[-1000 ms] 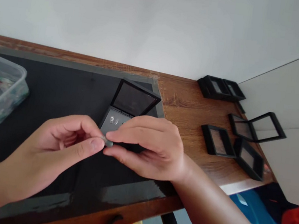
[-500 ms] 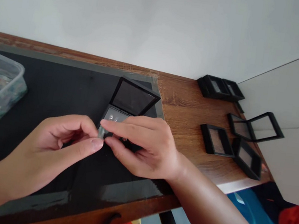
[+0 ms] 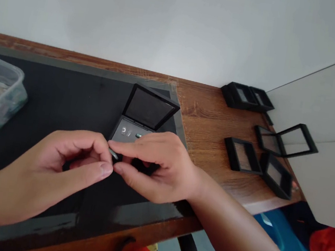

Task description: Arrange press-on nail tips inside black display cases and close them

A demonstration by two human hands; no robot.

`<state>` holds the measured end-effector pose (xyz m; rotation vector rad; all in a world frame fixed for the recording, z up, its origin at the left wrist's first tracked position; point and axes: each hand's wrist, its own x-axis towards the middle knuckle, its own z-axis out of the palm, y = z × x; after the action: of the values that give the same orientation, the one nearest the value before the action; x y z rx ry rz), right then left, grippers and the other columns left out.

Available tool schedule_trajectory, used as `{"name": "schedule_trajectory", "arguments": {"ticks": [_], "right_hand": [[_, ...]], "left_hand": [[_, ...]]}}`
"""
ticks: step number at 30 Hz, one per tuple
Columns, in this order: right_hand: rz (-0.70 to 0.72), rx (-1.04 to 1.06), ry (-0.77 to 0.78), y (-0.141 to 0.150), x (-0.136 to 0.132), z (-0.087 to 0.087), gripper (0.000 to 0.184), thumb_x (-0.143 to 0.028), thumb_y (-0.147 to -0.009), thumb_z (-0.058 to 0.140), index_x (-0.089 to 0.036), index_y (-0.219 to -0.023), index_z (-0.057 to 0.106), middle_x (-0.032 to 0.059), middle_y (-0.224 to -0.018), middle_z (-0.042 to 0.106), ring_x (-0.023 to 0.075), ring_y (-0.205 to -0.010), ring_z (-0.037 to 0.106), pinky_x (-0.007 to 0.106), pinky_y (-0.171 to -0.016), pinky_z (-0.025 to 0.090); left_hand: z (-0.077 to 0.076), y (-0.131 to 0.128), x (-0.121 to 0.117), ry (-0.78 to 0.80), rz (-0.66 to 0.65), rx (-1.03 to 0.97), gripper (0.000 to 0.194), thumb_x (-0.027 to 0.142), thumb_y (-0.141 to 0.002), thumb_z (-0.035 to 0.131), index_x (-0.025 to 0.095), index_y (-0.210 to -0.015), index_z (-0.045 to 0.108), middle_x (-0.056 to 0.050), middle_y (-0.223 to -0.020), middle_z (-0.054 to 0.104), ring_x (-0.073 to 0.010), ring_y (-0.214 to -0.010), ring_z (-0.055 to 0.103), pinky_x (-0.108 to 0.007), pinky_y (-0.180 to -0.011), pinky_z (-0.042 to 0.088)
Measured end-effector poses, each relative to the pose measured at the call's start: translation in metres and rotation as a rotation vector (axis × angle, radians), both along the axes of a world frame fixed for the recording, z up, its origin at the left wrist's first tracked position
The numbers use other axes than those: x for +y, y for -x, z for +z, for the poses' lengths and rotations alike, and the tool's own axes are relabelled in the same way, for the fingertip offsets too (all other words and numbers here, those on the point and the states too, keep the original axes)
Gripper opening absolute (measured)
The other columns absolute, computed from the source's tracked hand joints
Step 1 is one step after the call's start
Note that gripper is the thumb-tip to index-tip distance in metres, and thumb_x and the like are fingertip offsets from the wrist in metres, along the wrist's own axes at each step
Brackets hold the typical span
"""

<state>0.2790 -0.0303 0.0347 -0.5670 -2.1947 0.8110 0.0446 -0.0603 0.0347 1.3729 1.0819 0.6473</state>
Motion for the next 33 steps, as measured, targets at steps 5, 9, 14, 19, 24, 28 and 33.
{"name": "schedule_trajectory", "arguments": {"ticks": [5, 9, 14, 19, 24, 28, 33], "right_hand": [[0.077, 0.111, 0.181, -0.002, 0.004, -0.001, 0.022, -0.016, -0.101, 0.080, -0.011, -0.122, 0.085, 0.0046, -0.092, 0.087, 0.0077, -0.074, 0.075, 0.017, -0.068, 0.055], [0.134, 0.222, 0.421, 0.002, 0.005, -0.003, 0.024, -0.018, -0.094, 0.088, -0.011, -0.118, 0.086, 0.0021, -0.084, 0.084, 0.0060, -0.062, 0.066, 0.017, -0.058, 0.051], [0.150, 0.277, 0.672, 0.005, 0.001, -0.004, 0.026, -0.022, -0.087, 0.094, -0.010, -0.108, 0.084, -0.0059, -0.065, 0.068, 0.0036, -0.049, 0.050, 0.018, -0.045, 0.036], [-0.087, -0.020, 0.272, -0.010, 0.006, 0.018, 0.022, -0.029, -0.092, 0.091, -0.014, -0.107, 0.085, -0.0050, -0.069, 0.070, 0.0047, -0.054, 0.052, 0.021, -0.055, 0.041], [-0.418, -0.645, 0.053, -0.021, 0.016, 0.040, 0.011, -0.023, -0.092, 0.085, -0.018, -0.102, 0.086, -0.0034, -0.068, 0.071, 0.0104, -0.061, 0.060, 0.027, -0.063, 0.038], [-0.460, -0.939, 0.171, -0.015, 0.018, 0.043, 0.012, -0.028, -0.093, 0.084, -0.018, -0.100, 0.086, -0.0018, -0.068, 0.072, 0.0119, -0.058, 0.056, 0.029, -0.062, 0.033], [-0.429, -0.973, 0.198, -0.010, 0.015, 0.043, 0.014, -0.032, -0.094, 0.084, -0.020, -0.101, 0.086, -0.0020, -0.070, 0.074, 0.0123, -0.060, 0.056, 0.030, -0.064, 0.030]], "left_hand": [[0.002, 0.003, 0.000, -0.027, -0.023, 0.000, 0.030, 0.048, -0.090, 0.071, 0.027, -0.069, 0.073, 0.004, -0.057, 0.048, -0.0090, -0.050, 0.043, -0.017, -0.042, 0.038], [0.005, 0.004, 0.000, -0.074, -0.064, 0.002, 0.024, 0.041, -0.087, 0.071, 0.028, -0.067, 0.074, 0.004, -0.057, 0.051, -0.0081, -0.052, 0.044, -0.015, -0.045, 0.039], [0.007, 0.004, -0.002, -0.127, -0.132, -0.023, 0.024, 0.033, -0.087, 0.068, 0.027, -0.064, 0.072, 0.005, -0.058, 0.058, -0.0076, -0.054, 0.049, -0.015, -0.051, 0.043], [0.000, 0.012, -0.005, -0.226, -0.055, -0.032, 0.038, 0.041, -0.100, 0.064, 0.024, -0.065, 0.068, 0.004, -0.059, 0.053, -0.0078, -0.053, 0.046, -0.018, -0.047, 0.038], [-0.008, 0.013, 0.002, -0.507, 0.015, 0.273, 0.038, 0.039, -0.106, 0.056, 0.023, -0.075, 0.068, 0.005, -0.066, 0.062, -0.0078, -0.058, 0.054, -0.019, -0.053, 0.043], [-0.013, 0.010, 0.007, -0.758, -0.008, 0.360, 0.029, 0.029, -0.106, 0.056, 0.024, -0.080, 0.068, 0.008, -0.065, 0.061, -0.0047, -0.058, 0.055, -0.017, -0.058, 0.043], [-0.015, 0.008, 0.009, -0.844, -0.017, 0.305, 0.027, 0.026, -0.104, 0.057, 0.026, -0.080, 0.067, 0.010, -0.064, 0.060, -0.0034, -0.056, 0.055, -0.015, -0.057, 0.043]]}}
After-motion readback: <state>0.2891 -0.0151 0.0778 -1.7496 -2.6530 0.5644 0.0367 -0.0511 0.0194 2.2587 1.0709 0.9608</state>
